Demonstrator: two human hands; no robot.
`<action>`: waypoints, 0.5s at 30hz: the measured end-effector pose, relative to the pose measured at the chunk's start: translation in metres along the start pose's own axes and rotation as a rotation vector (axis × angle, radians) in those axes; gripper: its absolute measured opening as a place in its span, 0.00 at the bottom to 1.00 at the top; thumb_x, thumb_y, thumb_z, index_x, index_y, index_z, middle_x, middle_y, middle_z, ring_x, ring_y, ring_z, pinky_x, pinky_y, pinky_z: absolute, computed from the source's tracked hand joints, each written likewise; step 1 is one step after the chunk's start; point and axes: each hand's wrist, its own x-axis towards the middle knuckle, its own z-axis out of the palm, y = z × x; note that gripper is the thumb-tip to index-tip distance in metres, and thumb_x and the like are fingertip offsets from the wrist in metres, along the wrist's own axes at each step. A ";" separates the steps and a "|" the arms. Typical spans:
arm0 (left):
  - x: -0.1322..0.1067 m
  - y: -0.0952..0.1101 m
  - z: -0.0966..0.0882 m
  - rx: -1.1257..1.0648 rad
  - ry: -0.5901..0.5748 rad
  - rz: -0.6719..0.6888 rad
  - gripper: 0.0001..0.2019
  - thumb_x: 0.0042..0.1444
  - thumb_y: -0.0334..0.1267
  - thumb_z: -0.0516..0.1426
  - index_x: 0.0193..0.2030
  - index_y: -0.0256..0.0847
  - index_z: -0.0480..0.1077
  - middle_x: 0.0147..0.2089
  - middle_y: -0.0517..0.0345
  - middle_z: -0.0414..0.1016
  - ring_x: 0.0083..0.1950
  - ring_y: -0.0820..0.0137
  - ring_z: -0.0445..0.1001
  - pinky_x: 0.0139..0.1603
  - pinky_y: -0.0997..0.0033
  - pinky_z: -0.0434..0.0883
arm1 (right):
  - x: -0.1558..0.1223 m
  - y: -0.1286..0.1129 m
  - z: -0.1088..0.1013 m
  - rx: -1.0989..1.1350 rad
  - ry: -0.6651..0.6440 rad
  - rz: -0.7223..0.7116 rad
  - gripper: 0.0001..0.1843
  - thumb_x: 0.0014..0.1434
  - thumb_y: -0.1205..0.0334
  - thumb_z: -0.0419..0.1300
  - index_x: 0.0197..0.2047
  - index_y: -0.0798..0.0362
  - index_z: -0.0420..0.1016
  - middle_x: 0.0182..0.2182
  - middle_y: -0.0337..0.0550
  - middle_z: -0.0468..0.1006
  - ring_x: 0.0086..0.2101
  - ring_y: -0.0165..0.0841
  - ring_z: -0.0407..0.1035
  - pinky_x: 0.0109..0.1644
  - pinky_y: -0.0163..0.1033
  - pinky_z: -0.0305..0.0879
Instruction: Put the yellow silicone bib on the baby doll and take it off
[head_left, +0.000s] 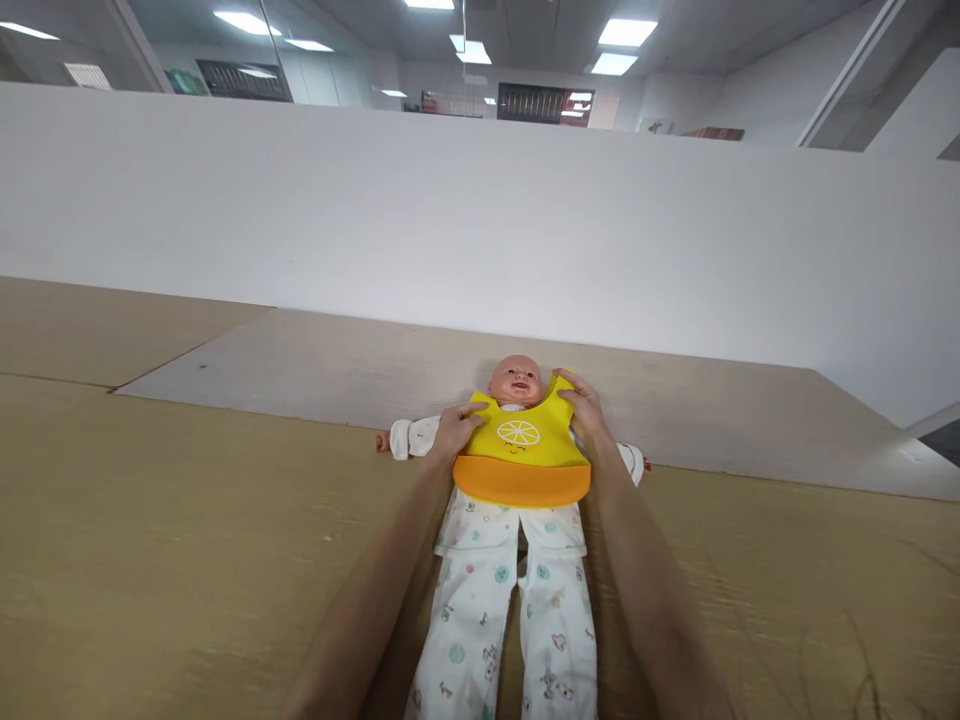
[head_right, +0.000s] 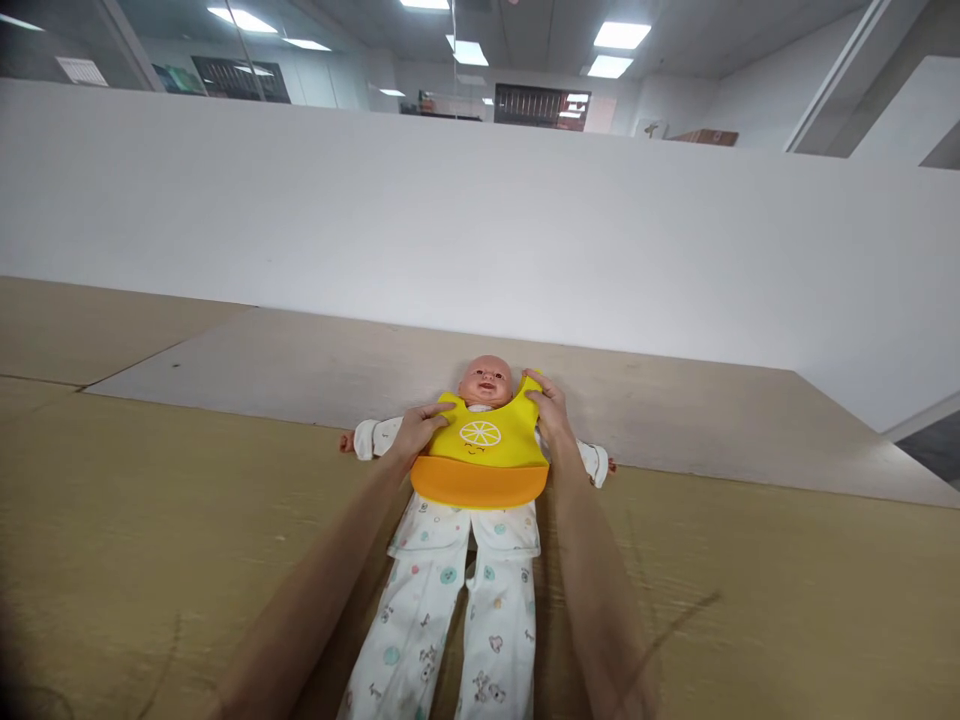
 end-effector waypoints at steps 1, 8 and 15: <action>0.000 0.001 0.000 0.005 0.007 -0.004 0.21 0.40 0.31 0.59 0.44 0.39 0.79 0.40 0.54 0.82 0.35 0.65 0.76 0.36 0.68 0.71 | -0.001 0.002 0.000 0.001 0.016 -0.020 0.28 0.36 0.63 0.62 0.45 0.51 0.77 0.51 0.40 0.75 0.38 0.30 0.71 0.37 0.32 0.65; 0.001 0.007 0.001 -0.039 0.036 0.015 0.22 0.40 0.32 0.59 0.47 0.40 0.79 0.44 0.53 0.81 0.38 0.64 0.77 0.41 0.66 0.72 | -0.003 0.007 0.003 0.032 0.083 -0.002 0.35 0.37 0.62 0.63 0.53 0.53 0.72 0.48 0.43 0.76 0.37 0.30 0.71 0.38 0.33 0.67; 0.005 0.006 0.002 -0.087 0.067 -0.027 0.22 0.38 0.33 0.61 0.44 0.39 0.79 0.39 0.52 0.81 0.36 0.64 0.77 0.41 0.64 0.72 | -0.010 0.005 0.003 -0.194 0.041 0.045 0.33 0.47 0.65 0.61 0.59 0.56 0.68 0.49 0.41 0.73 0.36 0.27 0.67 0.37 0.29 0.63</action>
